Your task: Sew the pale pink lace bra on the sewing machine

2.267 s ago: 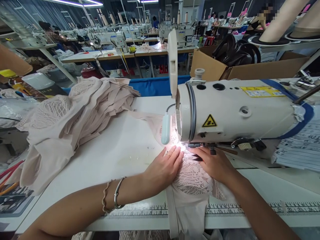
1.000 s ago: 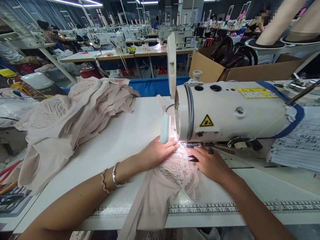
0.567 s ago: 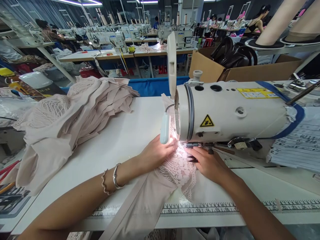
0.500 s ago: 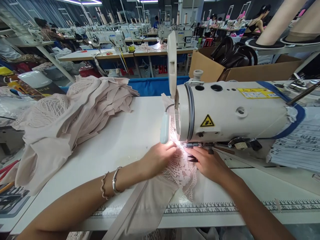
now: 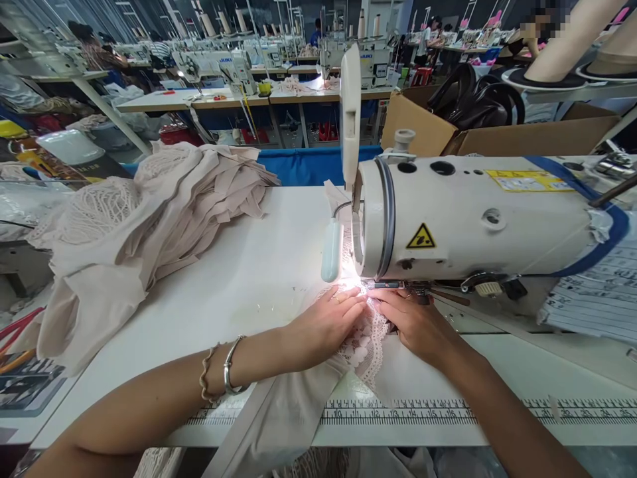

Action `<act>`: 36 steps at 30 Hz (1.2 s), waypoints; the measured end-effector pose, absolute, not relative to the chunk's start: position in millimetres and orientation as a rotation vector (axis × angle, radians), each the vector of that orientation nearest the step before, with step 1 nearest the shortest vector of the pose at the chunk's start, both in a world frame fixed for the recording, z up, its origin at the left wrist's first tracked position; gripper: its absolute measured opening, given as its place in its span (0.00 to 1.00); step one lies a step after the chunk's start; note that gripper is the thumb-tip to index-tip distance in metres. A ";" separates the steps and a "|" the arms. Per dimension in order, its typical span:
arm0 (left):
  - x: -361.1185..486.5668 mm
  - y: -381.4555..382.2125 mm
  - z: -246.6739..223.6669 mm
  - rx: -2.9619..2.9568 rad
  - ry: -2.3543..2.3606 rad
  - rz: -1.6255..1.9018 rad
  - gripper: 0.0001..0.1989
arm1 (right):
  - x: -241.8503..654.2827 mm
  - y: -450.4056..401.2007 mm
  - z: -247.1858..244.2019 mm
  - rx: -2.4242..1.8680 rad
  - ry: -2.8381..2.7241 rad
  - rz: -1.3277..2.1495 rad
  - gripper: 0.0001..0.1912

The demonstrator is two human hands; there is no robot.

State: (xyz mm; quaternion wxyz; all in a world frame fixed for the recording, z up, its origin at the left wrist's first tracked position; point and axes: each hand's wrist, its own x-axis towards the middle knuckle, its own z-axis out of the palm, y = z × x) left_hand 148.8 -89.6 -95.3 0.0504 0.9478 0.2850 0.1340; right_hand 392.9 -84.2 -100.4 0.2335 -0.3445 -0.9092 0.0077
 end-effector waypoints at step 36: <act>126.3 -50.8 -77.0 2.782 0.631 0.361 0.19 | 390.6 -82.7 -97.7 -0.877 -2.494 0.102 0.33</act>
